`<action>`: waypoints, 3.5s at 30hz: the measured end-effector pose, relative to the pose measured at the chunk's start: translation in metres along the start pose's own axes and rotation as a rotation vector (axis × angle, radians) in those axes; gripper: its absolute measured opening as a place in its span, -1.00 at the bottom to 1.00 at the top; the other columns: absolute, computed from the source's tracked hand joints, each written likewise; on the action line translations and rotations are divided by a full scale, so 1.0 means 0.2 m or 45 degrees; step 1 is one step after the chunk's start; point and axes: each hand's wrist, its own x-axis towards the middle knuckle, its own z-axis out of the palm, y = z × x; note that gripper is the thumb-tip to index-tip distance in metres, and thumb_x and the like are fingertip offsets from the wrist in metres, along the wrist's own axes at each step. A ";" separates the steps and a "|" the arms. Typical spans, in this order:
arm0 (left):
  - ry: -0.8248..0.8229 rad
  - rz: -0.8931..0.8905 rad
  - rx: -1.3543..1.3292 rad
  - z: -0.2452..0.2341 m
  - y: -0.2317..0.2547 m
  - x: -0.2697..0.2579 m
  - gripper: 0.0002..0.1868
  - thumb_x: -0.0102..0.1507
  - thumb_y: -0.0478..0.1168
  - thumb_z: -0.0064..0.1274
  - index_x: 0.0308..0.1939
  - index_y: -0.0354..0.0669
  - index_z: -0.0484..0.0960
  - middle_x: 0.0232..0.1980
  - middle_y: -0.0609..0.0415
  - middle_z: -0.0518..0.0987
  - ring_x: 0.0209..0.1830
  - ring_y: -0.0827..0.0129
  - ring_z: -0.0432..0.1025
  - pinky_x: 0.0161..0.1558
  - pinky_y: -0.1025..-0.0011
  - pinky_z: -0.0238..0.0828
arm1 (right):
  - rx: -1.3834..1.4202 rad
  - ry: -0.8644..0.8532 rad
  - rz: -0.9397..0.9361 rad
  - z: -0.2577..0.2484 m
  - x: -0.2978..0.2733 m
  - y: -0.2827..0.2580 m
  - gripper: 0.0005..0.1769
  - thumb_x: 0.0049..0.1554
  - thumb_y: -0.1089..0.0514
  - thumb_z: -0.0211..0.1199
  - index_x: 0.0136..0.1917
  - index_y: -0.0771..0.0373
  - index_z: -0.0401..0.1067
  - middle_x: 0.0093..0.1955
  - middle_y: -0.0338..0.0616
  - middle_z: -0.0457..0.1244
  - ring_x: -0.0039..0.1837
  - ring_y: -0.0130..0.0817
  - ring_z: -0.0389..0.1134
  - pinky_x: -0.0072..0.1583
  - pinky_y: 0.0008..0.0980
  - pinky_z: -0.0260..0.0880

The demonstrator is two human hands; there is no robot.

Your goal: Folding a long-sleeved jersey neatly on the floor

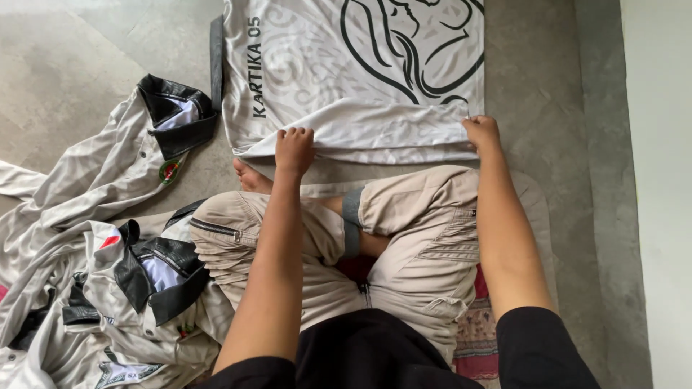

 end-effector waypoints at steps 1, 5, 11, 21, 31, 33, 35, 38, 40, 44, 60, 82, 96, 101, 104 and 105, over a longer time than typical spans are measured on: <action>0.003 0.010 0.008 -0.01 0.01 -0.02 -0.61 -0.06 -0.06 0.22 -0.23 0.06 0.42 -0.19 0.23 0.50 -0.08 0.36 0.38 0.04 0.24 0.13 | 0.011 0.006 0.004 0.00 -0.01 0.01 -0.73 -0.01 0.01 0.24 -0.14 0.25 0.45 -0.30 0.00 0.27 -0.28 -0.12 0.35 -0.39 -0.30 0.44; 0.004 -0.028 -0.210 -0.06 0.06 -0.14 -0.75 -0.07 -0.02 0.11 -0.41 0.02 0.45 -0.28 0.16 0.44 -0.14 0.25 0.34 -0.09 0.22 0.19 | -0.046 0.081 0.022 -0.01 -0.02 0.11 -0.73 -0.06 0.01 0.22 -0.14 0.20 0.47 -0.26 -0.01 0.28 -0.19 -0.10 0.36 -0.33 -0.22 0.43; 0.078 -0.120 -0.361 -0.22 0.17 -0.20 -0.73 -0.06 0.04 0.00 -0.46 -0.02 0.45 -0.27 0.11 0.37 -0.14 0.20 0.27 -0.15 0.21 0.16 | -0.274 0.096 -0.037 -0.06 -0.11 0.02 -0.74 -0.11 -0.01 0.18 -0.17 0.11 0.49 -0.25 -0.06 0.31 -0.10 -0.08 0.36 -0.18 -0.19 0.41; 0.129 0.108 -0.240 -0.12 0.29 -0.09 -0.68 0.23 -0.11 -0.06 0.07 0.04 0.41 0.10 0.05 0.31 0.16 0.18 0.21 0.00 0.27 0.26 | -0.512 -0.039 -0.365 -0.17 -0.35 -0.32 -0.63 -0.02 0.02 0.22 0.05 0.14 0.33 -0.01 -0.04 0.23 0.16 -0.03 0.23 0.11 -0.05 0.26; -0.095 0.077 -0.259 -0.15 0.29 -0.07 -0.49 0.01 0.07 0.12 0.02 0.18 0.44 0.13 0.17 0.28 0.14 0.23 0.22 0.03 0.19 0.26 | -0.850 -0.095 -0.333 -0.12 -0.26 -0.27 -0.45 -0.17 -0.16 0.29 0.04 0.07 0.29 0.06 -0.01 0.16 0.17 -0.03 0.20 0.07 0.00 0.22; -0.032 0.025 -0.363 -0.21 0.29 -0.06 -0.42 0.03 0.08 0.10 0.10 0.08 0.41 0.18 0.06 0.24 0.14 0.17 0.22 0.03 0.17 0.28 | -0.824 -0.097 -0.455 -0.11 -0.31 -0.35 -0.33 -0.10 -0.20 0.25 0.17 0.17 0.20 0.16 0.11 0.06 0.24 0.08 0.10 0.14 0.03 0.18; 0.059 -0.009 -0.383 -0.27 0.24 -0.01 -0.39 0.05 0.07 0.10 0.14 0.01 0.39 0.20 -0.04 0.25 0.15 0.07 0.23 0.00 0.11 0.29 | -0.811 -0.110 -0.489 -0.14 -0.46 -0.54 -0.28 -0.05 -0.21 0.21 0.25 0.18 0.15 0.24 0.15 0.00 0.30 0.09 0.04 0.20 0.03 0.11; 0.089 -0.108 -0.425 -0.32 0.14 0.08 -0.33 0.13 0.12 0.00 0.25 -0.03 0.25 0.30 -0.12 0.14 0.24 0.00 0.10 0.07 0.02 0.17 | -0.797 -0.110 -0.595 -0.09 -0.45 -0.60 -0.24 0.01 -0.21 0.14 0.36 0.15 0.03 0.36 0.14 -0.14 0.39 0.07 -0.11 0.28 0.03 -0.03; 0.046 -0.173 -0.444 -0.35 0.04 0.18 -0.30 0.19 0.17 -0.10 0.32 -0.02 0.14 0.38 -0.09 0.03 0.33 0.01 -0.02 0.16 -0.01 0.03 | -0.787 -0.086 -0.682 -0.04 -0.40 -0.67 -0.23 0.03 -0.20 0.10 0.40 0.11 -0.02 0.42 0.10 -0.22 0.41 0.03 -0.20 0.29 0.02 -0.10; -0.036 -0.234 -0.292 -0.37 -0.13 0.36 -0.30 0.23 0.21 -0.25 0.37 0.04 0.06 0.44 -0.05 -0.14 0.40 0.02 -0.16 0.25 0.04 -0.14 | -0.736 -0.113 -0.671 0.02 -0.31 -0.80 -0.32 0.14 -0.15 0.00 0.44 0.05 -0.08 0.48 0.02 -0.38 0.48 0.02 -0.37 0.37 0.03 -0.25; 0.081 -0.341 -0.187 -0.31 -0.75 1.45 -0.24 0.29 0.29 -0.15 0.45 0.08 0.05 0.41 -0.01 -0.20 0.38 -0.06 -0.29 0.25 -0.13 -0.25 | -0.816 0.217 -0.923 0.46 0.68 -1.07 -0.32 0.24 -0.17 0.15 0.48 -0.02 -0.07 0.45 0.13 -0.25 0.44 0.12 -0.32 0.33 0.20 -0.18; 0.152 0.482 0.255 -0.02 -0.04 0.20 -0.75 0.04 -0.03 -0.03 -0.24 0.05 0.45 -0.25 0.16 0.42 -0.20 0.32 0.36 -0.27 0.32 0.31 | -1.182 -0.464 -0.834 0.50 -0.42 -0.59 -0.41 -0.04 -0.12 0.19 0.24 0.04 0.25 0.14 -0.02 0.16 0.18 -0.05 0.25 0.13 0.02 0.17; 0.015 -0.329 -0.432 -0.27 -0.09 -0.02 -0.38 0.15 -0.08 -0.03 0.28 -0.07 0.22 0.24 -0.08 0.27 0.24 0.09 0.20 0.03 0.14 0.31 | -1.347 -0.253 -0.916 0.42 -0.47 -0.51 -0.49 -0.02 0.11 0.13 0.22 0.17 0.25 0.11 0.12 0.15 0.18 0.06 0.23 0.11 -0.04 0.21; 0.057 -0.323 -0.378 -0.29 -0.07 0.00 -0.39 0.14 -0.07 -0.02 0.26 0.00 0.24 0.23 -0.02 0.27 0.23 0.14 0.20 0.07 0.16 0.26 | -1.327 -0.195 -0.953 0.44 -0.46 -0.54 -0.56 -0.01 0.20 0.07 0.18 0.18 0.26 0.07 0.07 0.18 0.14 0.00 0.25 0.09 -0.08 0.19; 0.037 -0.257 -0.289 -0.31 -0.01 0.03 -0.41 0.15 -0.11 -0.02 0.26 0.05 0.24 0.25 0.02 0.25 0.26 0.20 0.17 0.13 0.18 0.17 | -1.346 -0.118 -0.974 0.42 -0.49 -0.56 -0.61 0.03 0.26 -0.01 0.17 0.18 0.27 0.03 0.01 0.21 0.11 -0.07 0.27 0.07 -0.11 0.17; 0.027 -0.221 -0.233 -0.32 0.00 0.02 -0.44 0.16 -0.15 -0.03 0.25 0.05 0.24 0.25 0.03 0.24 0.27 0.22 0.15 0.15 0.18 0.14 | -1.349 -0.083 -0.988 0.42 -0.49 -0.56 -0.62 0.04 0.27 -0.02 0.15 0.17 0.28 0.01 -0.01 0.22 0.09 -0.09 0.28 0.06 -0.12 0.16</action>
